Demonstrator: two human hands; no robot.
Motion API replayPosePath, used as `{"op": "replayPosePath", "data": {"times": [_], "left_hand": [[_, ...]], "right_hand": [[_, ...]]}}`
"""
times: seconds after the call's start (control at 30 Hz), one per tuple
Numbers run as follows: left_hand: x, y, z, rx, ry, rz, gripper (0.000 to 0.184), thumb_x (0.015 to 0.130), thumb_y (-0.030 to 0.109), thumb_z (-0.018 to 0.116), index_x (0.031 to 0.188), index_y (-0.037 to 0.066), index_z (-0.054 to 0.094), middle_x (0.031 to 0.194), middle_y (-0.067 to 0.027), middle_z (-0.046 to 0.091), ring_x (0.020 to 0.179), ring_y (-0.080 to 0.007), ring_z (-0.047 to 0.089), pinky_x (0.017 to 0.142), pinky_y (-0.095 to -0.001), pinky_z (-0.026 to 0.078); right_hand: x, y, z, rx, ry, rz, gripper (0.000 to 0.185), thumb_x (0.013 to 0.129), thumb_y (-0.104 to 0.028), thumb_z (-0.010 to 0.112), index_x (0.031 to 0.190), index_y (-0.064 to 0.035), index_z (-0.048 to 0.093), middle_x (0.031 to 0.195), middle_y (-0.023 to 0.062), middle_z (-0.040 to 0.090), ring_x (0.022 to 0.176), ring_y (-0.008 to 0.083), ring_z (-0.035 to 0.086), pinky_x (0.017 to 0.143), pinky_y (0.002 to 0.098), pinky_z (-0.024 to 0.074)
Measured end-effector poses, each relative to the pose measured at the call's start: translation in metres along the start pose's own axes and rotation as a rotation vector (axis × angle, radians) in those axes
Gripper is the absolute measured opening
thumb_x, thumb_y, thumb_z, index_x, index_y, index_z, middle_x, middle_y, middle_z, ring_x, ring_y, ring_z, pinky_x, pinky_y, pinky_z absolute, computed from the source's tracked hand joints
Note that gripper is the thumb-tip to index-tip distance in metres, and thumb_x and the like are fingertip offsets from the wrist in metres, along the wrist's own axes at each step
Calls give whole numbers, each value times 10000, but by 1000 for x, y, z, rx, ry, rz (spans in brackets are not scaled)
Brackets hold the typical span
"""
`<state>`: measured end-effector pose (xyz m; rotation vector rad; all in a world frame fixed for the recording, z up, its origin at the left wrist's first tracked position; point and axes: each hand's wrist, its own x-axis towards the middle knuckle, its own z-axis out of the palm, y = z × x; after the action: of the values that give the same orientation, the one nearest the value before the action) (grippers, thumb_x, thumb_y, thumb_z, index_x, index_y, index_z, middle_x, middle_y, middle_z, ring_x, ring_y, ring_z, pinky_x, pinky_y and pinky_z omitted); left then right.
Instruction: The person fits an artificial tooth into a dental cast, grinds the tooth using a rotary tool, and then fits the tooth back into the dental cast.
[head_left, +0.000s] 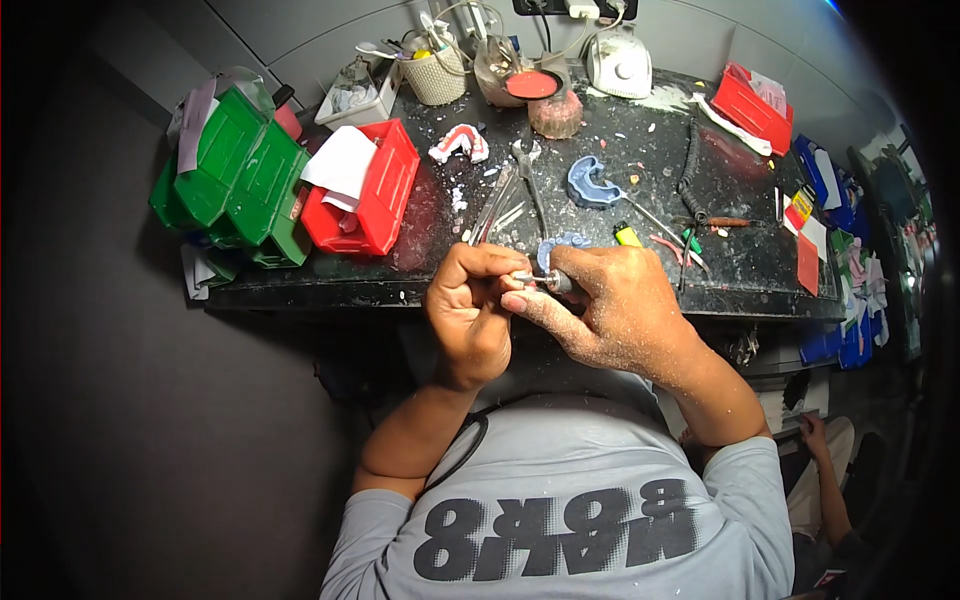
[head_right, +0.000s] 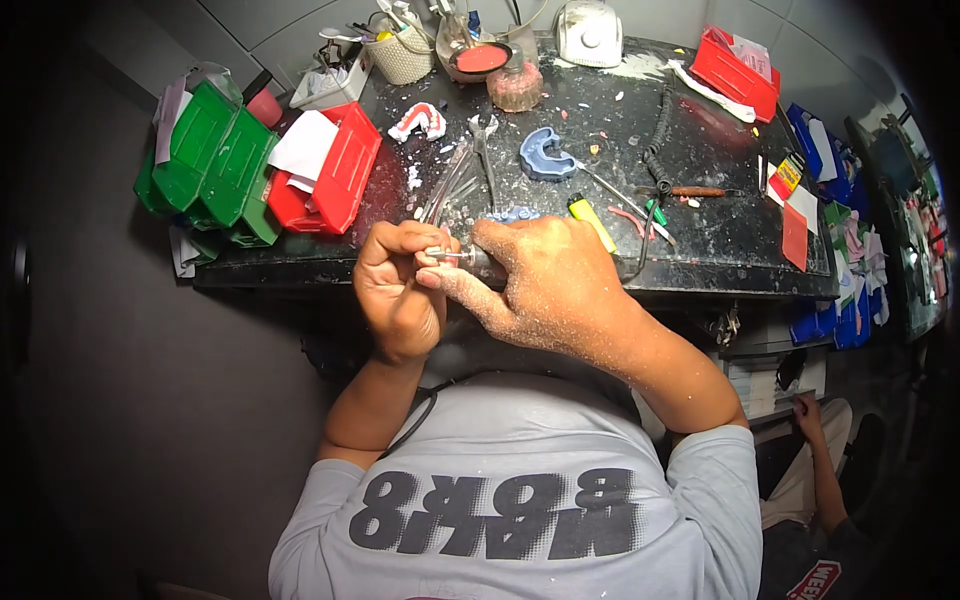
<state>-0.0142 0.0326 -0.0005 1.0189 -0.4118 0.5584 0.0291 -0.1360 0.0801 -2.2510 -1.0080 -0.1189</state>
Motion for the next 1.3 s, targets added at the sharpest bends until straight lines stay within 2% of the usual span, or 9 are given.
{"op": "replayPosePath", "data": {"times": [0.4,0.47,0.5,0.67,0.83,1.07,1.2,1.27,1.3], "left_hand": [[2,1,2,14,1,0,133,986,-20,667,1084,-7,578,1071,-124,665,896,-92,630,869,-256,528],[0,4,2,45,44,-58,254,932,37,760,1083,8,558,1005,-128,645,894,-167,613,940,-374,516],[0,4,1,45,46,-59,254,932,37,760,1083,8,558,1005,-128,645,894,-167,613,940,-374,516],[-1,5,-2,38,27,-88,233,931,-18,730,1084,-1,556,1024,-144,650,915,-171,627,917,-346,526],[0,7,0,88,10,-44,191,937,-70,684,1076,-17,565,1036,-158,650,916,-167,632,875,-310,528],[2,12,-1,176,-3,-42,115,965,-98,628,1043,-30,579,1047,-175,657,890,-157,635,838,-277,525],[3,11,-1,171,2,-38,101,970,-97,621,1035,-33,579,1048,-176,661,883,-155,634,831,-281,528],[4,11,-2,193,-30,-16,63,1022,23,649,1041,-32,624,1080,-139,678,871,-99,634,821,-247,533],[4,11,-1,193,-31,-16,63,1022,23,649,1041,-32,624,1080,-139,678,871,-99,634,821,-247,533]], "right_hand": [[1,2,2,-32,17,-27,563,907,-575,724,709,-53,656,580,120,638,533,325,661,540,440,498],[0,3,3,-1,16,-21,567,904,-577,729,704,-52,654,577,121,635,525,323,657,527,435,498],[1,4,3,5,23,-16,570,903,-584,728,701,-56,654,573,117,632,519,323,653,522,434,494],[1,7,5,37,22,-13,571,896,-596,730,691,-69,649,561,99,619,512,314,640,533,443,465],[1,3,-3,26,-16,14,575,880,-615,734,682,-83,642,553,78,608,512,299,612,603,445,414],[1,3,-2,-19,-20,14,575,885,-620,726,691,-85,648,567,72,623,528,297,625,632,449,426],[0,3,-1,-39,-15,3,568,893,-617,717,701,-86,650,579,71,636,539,297,638,642,458,430],[0,3,-1,-50,-11,-6,564,896,-615,715,706,-87,652,582,71,640,542,297,641,646,460,431],[0,3,-1,-43,-18,-1,561,898,-612,713,708,-88,652,584,71,642,544,298,642,647,463,431]]}}
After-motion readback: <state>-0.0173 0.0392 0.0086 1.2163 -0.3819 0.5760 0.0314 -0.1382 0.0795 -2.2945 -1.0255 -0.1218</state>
